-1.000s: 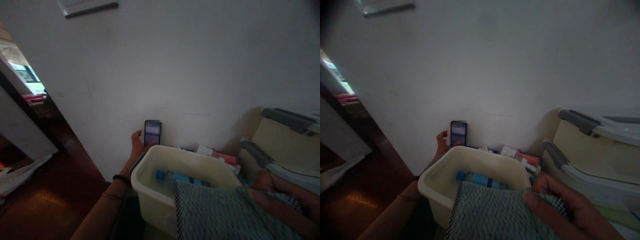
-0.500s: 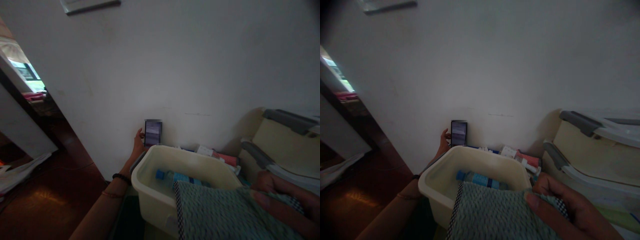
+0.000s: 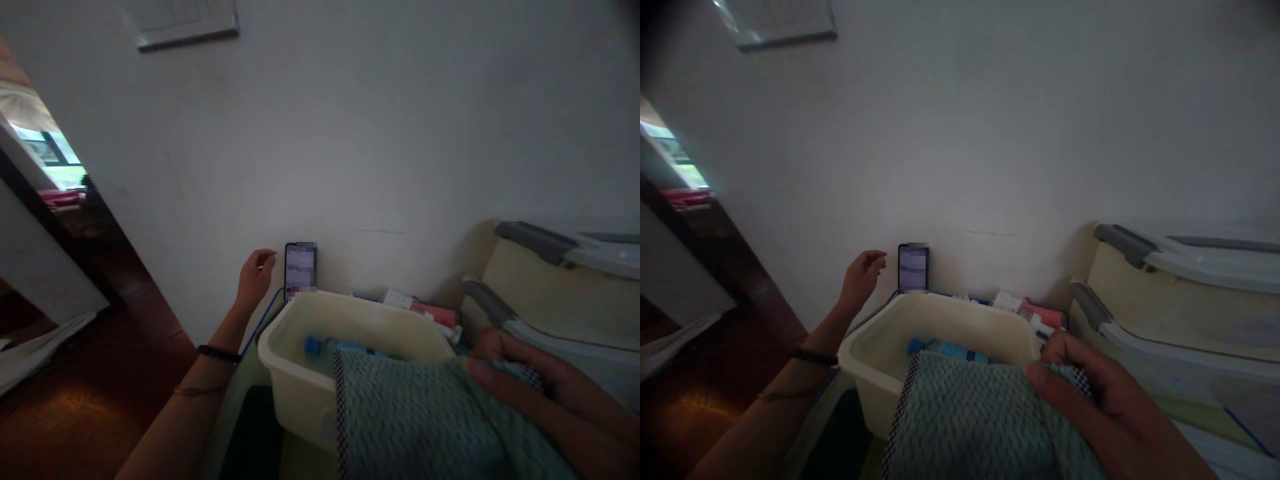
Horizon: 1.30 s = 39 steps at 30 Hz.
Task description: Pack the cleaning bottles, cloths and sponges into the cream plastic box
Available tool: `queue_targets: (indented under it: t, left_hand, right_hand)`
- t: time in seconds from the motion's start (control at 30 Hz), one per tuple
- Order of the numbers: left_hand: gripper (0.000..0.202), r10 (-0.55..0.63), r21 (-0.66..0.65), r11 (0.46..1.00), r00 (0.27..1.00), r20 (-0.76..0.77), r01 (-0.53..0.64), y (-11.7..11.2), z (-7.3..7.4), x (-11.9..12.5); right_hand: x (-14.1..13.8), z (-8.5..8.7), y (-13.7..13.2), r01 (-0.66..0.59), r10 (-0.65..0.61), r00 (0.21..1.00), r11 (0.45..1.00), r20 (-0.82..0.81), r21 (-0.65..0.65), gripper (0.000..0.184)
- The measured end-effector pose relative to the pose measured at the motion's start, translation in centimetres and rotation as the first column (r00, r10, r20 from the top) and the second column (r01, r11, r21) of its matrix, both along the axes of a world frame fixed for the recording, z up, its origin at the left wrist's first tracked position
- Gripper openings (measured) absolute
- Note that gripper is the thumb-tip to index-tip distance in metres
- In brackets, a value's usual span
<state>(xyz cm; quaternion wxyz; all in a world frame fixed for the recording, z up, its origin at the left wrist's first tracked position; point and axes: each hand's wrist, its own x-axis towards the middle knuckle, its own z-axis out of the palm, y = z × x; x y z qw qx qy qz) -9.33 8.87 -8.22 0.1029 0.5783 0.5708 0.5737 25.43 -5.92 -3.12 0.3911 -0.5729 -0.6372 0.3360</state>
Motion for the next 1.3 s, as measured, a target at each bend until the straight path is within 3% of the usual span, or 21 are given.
queue_targets:
  t: [0.1,0.3,0.43,0.53,0.67,0.77,0.9,1.03,1.17,1.3]
  left_hand:
    - [0.020,-0.143,-0.042,0.989,0.989,-0.048,0.141,-2.5,3.1,1.4]
    - [0.028,-0.373,-0.087,0.927,0.917,-0.142,0.364,-9.2,7.5,5.3]
    - [0.040,-0.645,-0.223,0.762,0.738,-0.197,0.607,-13.4,10.7,7.8]
    - [0.057,-0.745,-0.407,0.666,0.575,-0.337,0.625,-15.4,12.5,9.6]
    - [0.077,-0.732,-0.472,0.681,0.545,-0.408,0.560,-16.0,12.1,11.4]
    - [0.061,-0.753,-0.505,0.657,0.523,-0.399,0.560,-15.3,10.9,11.9]
    - [0.022,-0.708,-0.424,0.706,0.572,-0.414,0.567,-14.5,10.5,11.9]
    - [0.022,-0.648,-0.348,0.760,0.684,-0.335,0.549,-14.5,11.3,11.1]
    - [0.019,-0.656,-0.385,0.742,0.714,-0.244,0.550,-14.2,11.4,10.7]
    - [0.020,-0.651,-0.360,0.716,0.758,-0.037,0.597,-12.9,10.6,10.8]
  right_hand:
    - [0.1,0.5,-0.1,-0.134,0.135,0.991,0.989,0.005,-0.054,0.036]
    - [0.1,1.9,-1.1,-0.060,0.074,0.989,0.992,-0.127,0.114,0.034]
    - [0.5,2.4,-1.4,-0.053,0.100,0.948,0.985,-0.301,0.162,0.032]
    - [0.7,2.4,-1.6,-0.110,0.193,0.905,0.967,-0.378,0.229,0.029]
    - [0.6,2.6,-2.2,-0.133,0.247,0.861,0.953,-0.445,0.271,0.022]
    - [0.3,3.2,-2.7,-0.087,0.225,0.830,0.956,-0.510,0.280,0.023]
    - [0.6,4.1,-2.7,0.067,0.067,0.772,0.981,-0.633,0.184,0.027]
    - [2.6,4.4,-1.7,0.222,-0.135,0.738,0.974,-0.662,0.048,0.033]
    - [4.4,4.4,-0.6,0.375,-0.313,0.693,0.926,-0.650,-0.045,0.035]
    - [5.0,4.6,0.0,0.469,-0.395,0.744,0.883,-0.538,-0.001,0.034]
